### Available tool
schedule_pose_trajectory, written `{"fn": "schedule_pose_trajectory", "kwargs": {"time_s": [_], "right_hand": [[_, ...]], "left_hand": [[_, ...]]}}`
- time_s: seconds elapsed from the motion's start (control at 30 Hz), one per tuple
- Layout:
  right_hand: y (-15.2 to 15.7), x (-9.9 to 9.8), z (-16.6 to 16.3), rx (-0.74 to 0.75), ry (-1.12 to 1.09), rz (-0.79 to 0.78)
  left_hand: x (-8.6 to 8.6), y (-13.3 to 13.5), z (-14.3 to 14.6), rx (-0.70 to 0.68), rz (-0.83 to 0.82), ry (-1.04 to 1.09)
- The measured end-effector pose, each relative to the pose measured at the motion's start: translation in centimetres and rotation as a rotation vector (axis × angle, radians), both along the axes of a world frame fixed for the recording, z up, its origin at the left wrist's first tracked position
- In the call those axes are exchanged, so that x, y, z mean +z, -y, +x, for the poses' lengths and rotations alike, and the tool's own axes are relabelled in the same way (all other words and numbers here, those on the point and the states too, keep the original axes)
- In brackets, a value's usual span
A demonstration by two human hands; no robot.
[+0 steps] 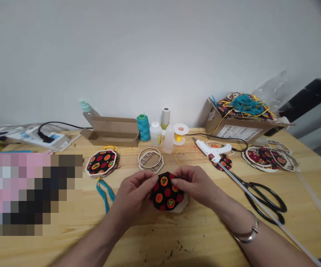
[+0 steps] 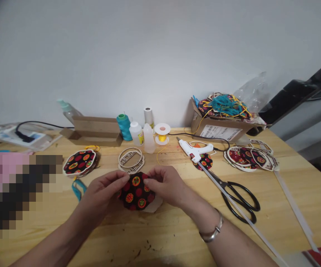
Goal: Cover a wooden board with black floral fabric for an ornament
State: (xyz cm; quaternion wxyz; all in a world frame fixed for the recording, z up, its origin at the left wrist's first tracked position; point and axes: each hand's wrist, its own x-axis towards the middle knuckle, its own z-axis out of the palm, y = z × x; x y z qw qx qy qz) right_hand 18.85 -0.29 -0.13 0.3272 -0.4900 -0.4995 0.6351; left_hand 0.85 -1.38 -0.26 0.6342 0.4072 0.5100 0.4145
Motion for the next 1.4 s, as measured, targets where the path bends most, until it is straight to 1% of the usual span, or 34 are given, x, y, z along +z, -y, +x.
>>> {"fn": "schedule_pose_trajectory", "kwargs": {"time_s": [0.1, 0.2, 0.23, 0.27, 0.3, 0.33, 0.4, 0.43, 0.47, 0.5, 0.57, 0.63, 0.73, 0.93, 1.1, 1.2, 1.33, 1.4], "right_hand": [[-0.1, -0.2, -0.1, -0.012, -0.016, -0.012], [-0.1, -0.5, -0.2, 0.014, -0.007, -0.008], [0.0, -0.6, -0.1, 0.023, 0.022, 0.025], [0.0, -0.6, -0.1, 0.017, 0.076, 0.095], [0.1, -0.6, 0.0, -0.011, 0.158, 0.213], [0.2, -0.6, 0.1, -0.055, 0.258, 0.376], [0.5, -0.5, 0.2, -0.125, 0.456, 0.77], [0.6, -0.5, 0.3, -0.123, 0.533, 0.954], [0.8, -0.4, 0.3, -0.096, 0.587, 1.105], [0.9, -0.3, 0.3, -0.047, 0.621, 1.215], [1.2, -0.3, 0.2, 0.048, 0.676, 1.333], [1.4, -0.4, 0.0, 0.108, 0.74, 1.375], [1.4, -0.6, -0.2, 0.154, 0.816, 1.374], [1.4, -0.4, -0.3, 0.236, 0.914, 1.367], [1.6, -0.3, -0.5, 0.291, 0.978, 1.376], [1.2, -0.9, -0.3, 0.245, 0.94, 1.319], [0.5, -1.0, 0.2, 0.054, 0.804, 1.224], [0.4, -0.8, 0.3, 0.033, 0.75, 1.223]], "left_hand": [[-0.1, 0.1, 0.1, -0.041, -0.065, 0.084], [-0.4, 0.3, 0.1, -0.089, -0.096, 0.117], [-0.4, 0.3, 0.1, -0.101, -0.1, 0.113], [-0.5, 0.3, 0.1, -0.111, -0.106, 0.104], [-0.5, 0.3, 0.1, -0.116, -0.113, 0.096], [-0.5, 0.3, 0.1, -0.116, -0.12, 0.09], [-0.5, 0.2, 0.2, -0.118, -0.126, 0.085], [-0.4, 0.2, 0.2, -0.122, -0.125, 0.08], [-0.3, 0.2, 0.3, -0.132, -0.122, 0.069], [-0.2, 0.2, 0.4, -0.142, -0.116, 0.053], [-0.1, 0.4, 0.5, -0.171, -0.098, 0.006], [0.0, 0.6, 0.7, -0.214, -0.072, -0.035], [-0.1, 0.8, 0.8, -0.264, -0.041, -0.084], [-0.1, 0.8, 0.9, -0.273, 0.012, -0.187], [0.0, 1.0, 1.1, -0.299, 0.001, -0.182], [0.0, 1.1, 1.1, -0.307, -0.045, -0.15], [0.2, 1.1, 1.0, -0.26, -0.114, -0.115], [0.2, 1.0, 0.9, -0.241, -0.108, -0.116]]}}
